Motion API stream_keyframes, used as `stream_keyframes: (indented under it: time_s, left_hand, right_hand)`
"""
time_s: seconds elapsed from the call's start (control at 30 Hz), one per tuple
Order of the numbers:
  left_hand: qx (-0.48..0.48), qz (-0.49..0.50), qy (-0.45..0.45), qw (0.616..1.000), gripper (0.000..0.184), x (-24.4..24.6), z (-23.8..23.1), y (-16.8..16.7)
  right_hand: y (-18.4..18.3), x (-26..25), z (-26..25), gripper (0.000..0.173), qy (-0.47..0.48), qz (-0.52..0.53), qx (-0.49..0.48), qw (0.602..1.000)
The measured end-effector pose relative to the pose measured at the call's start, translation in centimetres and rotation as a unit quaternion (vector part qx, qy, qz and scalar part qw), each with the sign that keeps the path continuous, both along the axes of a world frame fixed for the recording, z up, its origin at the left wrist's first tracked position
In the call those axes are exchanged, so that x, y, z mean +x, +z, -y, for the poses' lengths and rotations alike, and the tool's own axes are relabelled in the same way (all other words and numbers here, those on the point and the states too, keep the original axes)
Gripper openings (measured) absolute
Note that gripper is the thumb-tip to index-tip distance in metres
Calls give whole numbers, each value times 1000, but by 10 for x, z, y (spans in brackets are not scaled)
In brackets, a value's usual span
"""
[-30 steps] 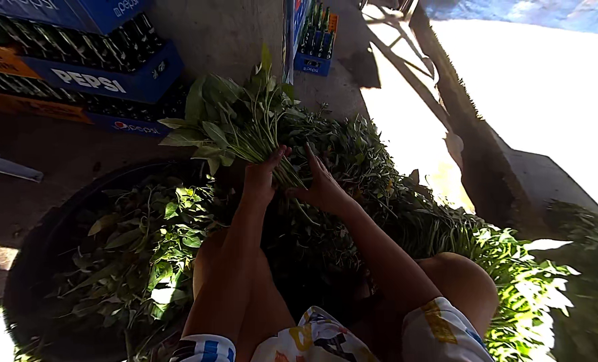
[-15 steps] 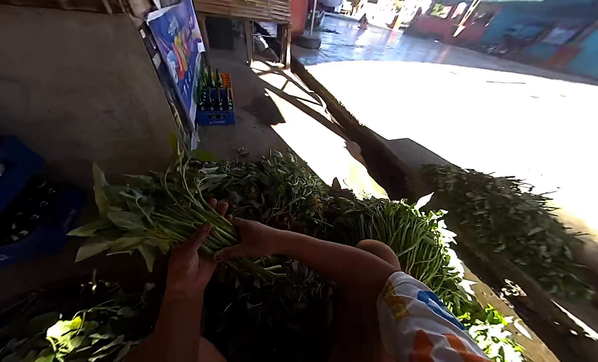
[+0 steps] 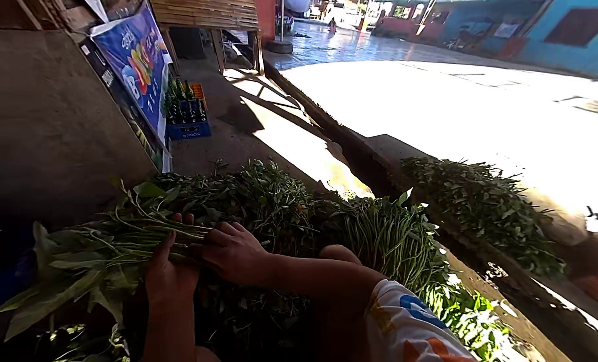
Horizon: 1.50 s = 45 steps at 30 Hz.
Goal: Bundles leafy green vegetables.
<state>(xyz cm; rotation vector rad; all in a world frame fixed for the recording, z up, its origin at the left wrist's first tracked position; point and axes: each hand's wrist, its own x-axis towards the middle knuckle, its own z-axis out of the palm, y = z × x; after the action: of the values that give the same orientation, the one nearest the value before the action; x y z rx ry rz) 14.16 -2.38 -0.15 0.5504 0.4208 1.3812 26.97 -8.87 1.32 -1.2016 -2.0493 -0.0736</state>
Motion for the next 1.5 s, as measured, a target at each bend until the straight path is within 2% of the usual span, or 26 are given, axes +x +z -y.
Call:
stream_keyframes:
  time_s: [0.07,0.13,0.2,0.27,0.33,0.4,0.5,0.53,0.63,0.7,0.8,0.93,1.03,1.1,1.17,1.2,1.3,1.4,1.43,1.5]
  left_hand:
    - [5,6,-7,1000,32,1,-3,-1]
    - [18,6,-14,1000,37,5,-5,2]
    - [35,0,-16,999,37,10,-3,3]
    - [44,-10,-21,999,38,15,0,5]
    - [54,-1,-32,998,38,20,1,5]
    - [54,10,-38,998,38,24,-2,1]
    - [44,23,-46,998,37,29,-8,-6]
    - [40,27,-47,998,38,30,-9,-7]
    - [16,41,-53,998,42,34,-8,-6]
    - [4,51,-61,997,38,35,-5,-4]
    - [22,49,-77,996,36,35,-3,-3]
    - [87,-15,-83,993,37,32,-2,-4]
    - [124,-45,-122,984,41,31,1,-8]
    - [151,-130,-154,968,58,30,2,-14]
    - [188,-250,-225,923,95,28,4,-17]
    - [199,-299,-256,897,102,29,6,-17]
    - [186,-378,-297,857,89,27,15,-14]
    - [140,-416,-293,849,64,22,12,-12]
    - [117,-427,-291,848,58,22,10,-10]
    - [58,-427,-265,863,47,25,7,-7]
  right_hand:
    - [6,5,-5,27,-2,-26,-57,998]
    - [9,12,-9,30,-4,-109,-111,988]
    - [13,18,-10,60,-4,-175,-158,972]
    - [15,23,-13,95,-2,-179,-232,956]
    - [10,26,-21,111,6,-171,-322,931]
    - [4,30,-29,114,32,-206,-372,904]
    - [5,38,-34,109,63,-253,-440,859]
    - [5,41,-35,100,68,-258,-459,848]
    - [4,46,-37,52,58,-250,-503,825]
    - [7,48,-36,42,63,-254,-522,812]
    - [5,46,-29,48,73,-292,-505,809]
    - [-4,41,-24,50,68,-310,-481,817]
    - [15,53,-11,48,41,-296,-469,831]
    - [34,70,2,43,5,-320,-450,833]
    - [48,96,21,38,-39,-354,-413,838]
    - [54,113,36,38,-55,-374,-383,843]
    - [79,173,111,38,-138,-435,-278,845]
    - [95,225,215,40,-332,-418,-132,835]
    - [95,240,252,43,-412,-389,-83,820]
    - [84,265,323,49,-559,-322,11,764]
